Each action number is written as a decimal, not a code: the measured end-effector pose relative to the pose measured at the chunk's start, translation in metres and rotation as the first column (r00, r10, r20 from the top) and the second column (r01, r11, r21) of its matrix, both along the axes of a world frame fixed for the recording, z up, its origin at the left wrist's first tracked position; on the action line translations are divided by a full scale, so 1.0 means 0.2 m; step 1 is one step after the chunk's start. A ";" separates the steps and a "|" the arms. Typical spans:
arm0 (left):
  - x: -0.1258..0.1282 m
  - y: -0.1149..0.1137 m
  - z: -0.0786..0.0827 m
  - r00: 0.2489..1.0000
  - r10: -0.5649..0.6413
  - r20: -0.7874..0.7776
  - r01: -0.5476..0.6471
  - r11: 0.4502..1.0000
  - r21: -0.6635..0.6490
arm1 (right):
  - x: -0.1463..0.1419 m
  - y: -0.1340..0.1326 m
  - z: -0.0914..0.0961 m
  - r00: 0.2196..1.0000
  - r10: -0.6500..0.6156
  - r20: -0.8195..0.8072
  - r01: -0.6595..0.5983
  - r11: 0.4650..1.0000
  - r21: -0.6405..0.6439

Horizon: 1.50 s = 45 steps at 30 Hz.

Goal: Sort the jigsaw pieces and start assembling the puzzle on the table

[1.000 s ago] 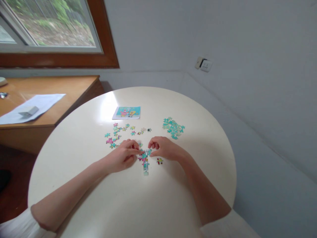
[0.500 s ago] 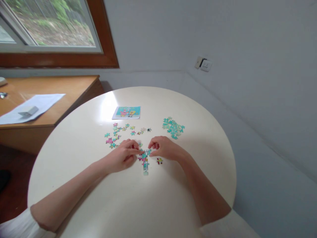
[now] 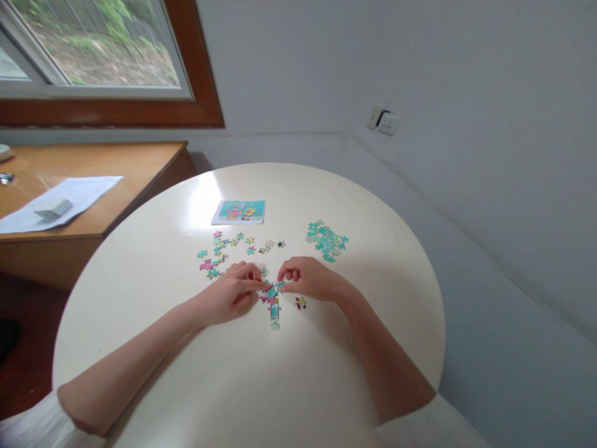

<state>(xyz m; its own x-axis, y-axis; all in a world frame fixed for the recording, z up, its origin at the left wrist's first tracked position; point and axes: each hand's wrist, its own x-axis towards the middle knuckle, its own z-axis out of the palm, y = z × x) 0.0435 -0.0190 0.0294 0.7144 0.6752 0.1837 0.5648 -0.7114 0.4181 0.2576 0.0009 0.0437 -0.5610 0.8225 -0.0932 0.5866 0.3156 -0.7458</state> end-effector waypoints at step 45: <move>-0.20 0.22 -0.01 0.472 0.597 0.648 -0.639 0.738 -0.214 | -0.02 0.07 -0.19 0.825 -0.426 -0.372 0.466 0.885 0.020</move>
<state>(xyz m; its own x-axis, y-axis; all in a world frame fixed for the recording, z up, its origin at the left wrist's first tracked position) 0.0032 0.0250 0.0272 -0.2058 0.8675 0.4528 0.4679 -0.3191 0.8241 0.2526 0.0157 0.0057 -0.1095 0.9843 0.1387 0.3921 0.1711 -0.9039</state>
